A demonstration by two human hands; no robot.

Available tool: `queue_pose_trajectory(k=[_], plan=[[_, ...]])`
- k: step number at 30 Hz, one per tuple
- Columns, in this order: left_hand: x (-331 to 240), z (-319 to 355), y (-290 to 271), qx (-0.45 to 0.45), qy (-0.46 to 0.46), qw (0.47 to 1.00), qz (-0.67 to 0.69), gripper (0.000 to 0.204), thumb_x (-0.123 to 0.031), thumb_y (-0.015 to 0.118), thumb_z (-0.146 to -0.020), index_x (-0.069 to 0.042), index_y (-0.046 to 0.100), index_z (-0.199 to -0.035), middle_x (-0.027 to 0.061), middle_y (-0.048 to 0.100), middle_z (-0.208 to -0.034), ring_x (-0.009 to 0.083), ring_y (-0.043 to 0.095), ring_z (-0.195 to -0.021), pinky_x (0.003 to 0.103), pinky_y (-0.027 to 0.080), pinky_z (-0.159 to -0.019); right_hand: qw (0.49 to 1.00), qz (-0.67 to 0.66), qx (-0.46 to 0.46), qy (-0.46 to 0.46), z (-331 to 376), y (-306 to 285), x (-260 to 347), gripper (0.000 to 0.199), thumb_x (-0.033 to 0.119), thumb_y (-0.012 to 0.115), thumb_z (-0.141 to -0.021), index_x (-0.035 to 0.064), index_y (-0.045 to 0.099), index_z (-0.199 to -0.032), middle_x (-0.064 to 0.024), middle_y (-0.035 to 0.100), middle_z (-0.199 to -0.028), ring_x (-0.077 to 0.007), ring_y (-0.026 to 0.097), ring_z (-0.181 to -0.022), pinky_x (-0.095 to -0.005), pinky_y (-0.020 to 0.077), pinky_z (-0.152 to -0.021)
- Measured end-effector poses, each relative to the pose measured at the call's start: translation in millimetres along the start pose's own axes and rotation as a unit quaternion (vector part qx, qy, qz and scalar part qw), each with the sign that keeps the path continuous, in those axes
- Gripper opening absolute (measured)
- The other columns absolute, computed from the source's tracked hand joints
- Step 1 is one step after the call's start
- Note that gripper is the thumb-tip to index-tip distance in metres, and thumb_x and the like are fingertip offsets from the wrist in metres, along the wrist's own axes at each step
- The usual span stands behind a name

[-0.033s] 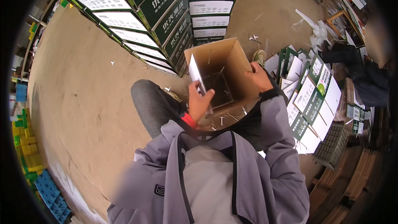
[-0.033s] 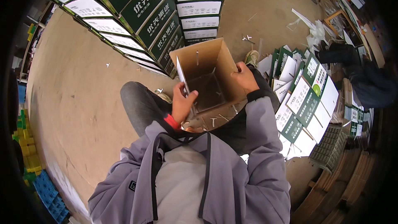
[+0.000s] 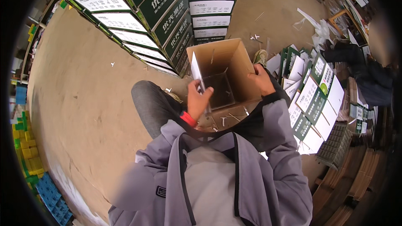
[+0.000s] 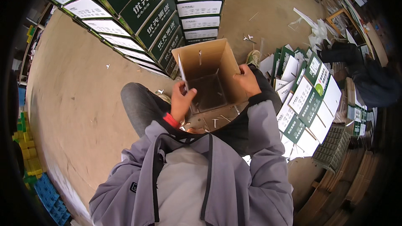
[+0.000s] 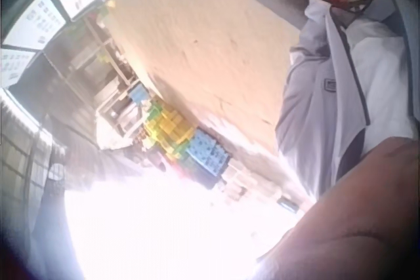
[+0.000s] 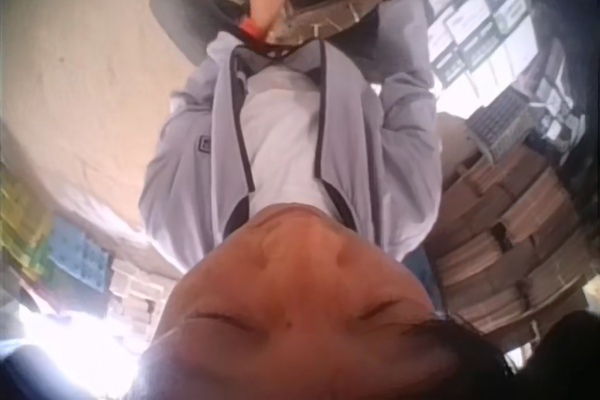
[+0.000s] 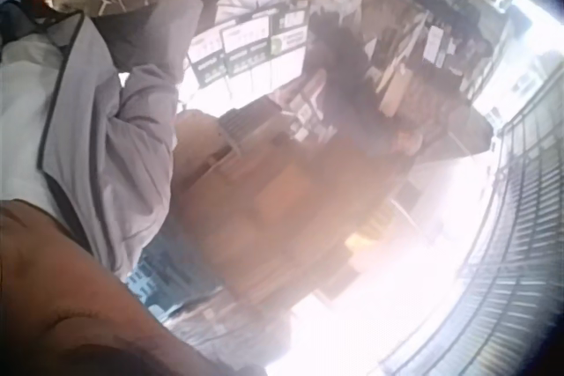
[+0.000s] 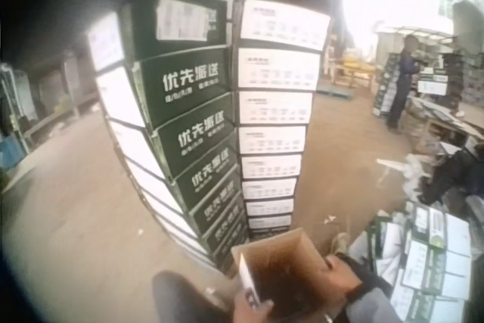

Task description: The person assembles flat-packed cardboard boxes by folding flaps and tucking tabs into slots. The person repeatedly picks up flat boxes, folds them into shape, and stacks the finished boxes on a growing pile.

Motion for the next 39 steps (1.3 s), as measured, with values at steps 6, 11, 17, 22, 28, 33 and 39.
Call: queue_pose_trajectory(k=[6, 11, 17, 22, 28, 33, 39], plan=[[17, -35, -8, 0.066, 0.024, 0.997, 0.041, 0.041, -0.012, 0.082, -0.096, -0.003, 0.062, -0.13, 0.0045, 0.066, -0.122, 0.0145, 0.063, -0.112, 0.03, 0.051, -0.099, 0.99, -0.107, -0.089, -0.035, 49, 7, -26, 0.037, 0.007, 0.073, -0.087, 0.0016, 0.063, -0.122, -0.0041, 0.065, -0.106, -0.0146, 0.06, -0.094, -0.0299, 0.0489, -0.085], [28, -30, 2, 0.078, -0.002, 0.978, 0.192, 0.04, -0.008, 0.08, -0.097, -0.008, 0.062, -0.132, 0.0013, 0.058, -0.129, 0.0153, 0.059, -0.118, 0.032, 0.049, -0.104, 0.965, -0.212, -0.119, -0.095, 48, 15, -6, 0.037, -0.005, 0.071, -0.082, 0.0071, 0.062, -0.115, 0.0016, 0.06, -0.102, -0.0088, 0.055, -0.086, -0.0255, 0.0461, -0.078], [1, -29, -6, 0.07, 0.098, 0.987, 0.104, 0.047, -0.008, 0.078, -0.096, -0.011, 0.062, -0.14, 0.009, 0.055, -0.144, 0.0221, 0.055, -0.134, 0.037, 0.051, -0.106, 0.976, 0.011, -0.154, -0.156, 47, 8, 2, 0.035, -0.001, 0.076, -0.088, 0.0065, 0.061, -0.119, 0.0005, 0.058, -0.098, -0.0094, 0.055, -0.086, -0.0276, 0.0494, -0.082], [-19, -28, -15, 0.067, 0.125, 0.989, 0.026, 0.055, -0.017, 0.078, -0.097, -0.008, 0.06, -0.148, 0.0151, 0.054, -0.149, 0.0312, 0.055, -0.138, 0.044, 0.051, -0.111, 0.983, 0.018, -0.126, -0.135, 74, -1, 16, 0.026, 0.007, 0.068, -0.104, 0.0052, 0.065, -0.13, -0.0092, 0.069, -0.12, -0.0171, 0.067, -0.105, -0.0307, 0.0534, -0.096], [-75, -32, -23, 0.155, 0.31, 0.896, -0.278, 0.066, -0.024, 0.075, -0.097, -0.006, 0.054, -0.157, 0.0251, 0.049, -0.157, 0.0434, 0.047, -0.146, 0.054, 0.04, -0.123, 0.887, 0.365, -0.058, -0.277, 104, 0, 77, 0.047, -0.008, 0.059, -0.097, 0.0075, 0.068, -0.141, -0.0175, 0.063, -0.144, -0.0348, 0.066, -0.126, -0.0387, 0.0527, -0.108], [-114, -25, -4, 0.217, 0.47, 0.776, -0.36, 0.036, -0.025, 0.071, -0.095, -0.004, 0.073, -0.124, 0.0216, 0.059, -0.146, 0.0388, 0.049, -0.146, 0.057, 0.028, -0.13, 0.722, 0.564, 0.093, -0.389, 101, 41, 117, 0.065, -0.007, 0.065, -0.079, 0.012, 0.069, -0.141, -0.0157, 0.051, -0.163, -0.0366, 0.043, -0.155, -0.056, 0.0284, -0.131], [-104, -38, 31, 0.345, 0.521, 0.704, -0.337, 0.023, -0.022, 0.067, -0.089, -0.006, 0.069, -0.073, 0.0095, 0.063, -0.077, 0.033, 0.064, -0.106, 0.058, 0.034, -0.127, 0.576, 0.645, 0.25, -0.436, 70, 88, 101, 0.015, 0.023, 0.068, -0.081, 0.0159, 0.078, -0.074, -0.0002, 0.071, -0.086, -0.0245, 0.065, -0.107, -0.0568, 0.0238, -0.133]])
Point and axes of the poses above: each hand's wrist, its own z-axis away from the middle knuckle, its own y-axis out of the palm, x = y × z, the point moved 9 cm from there along -z, towards the middle knuckle
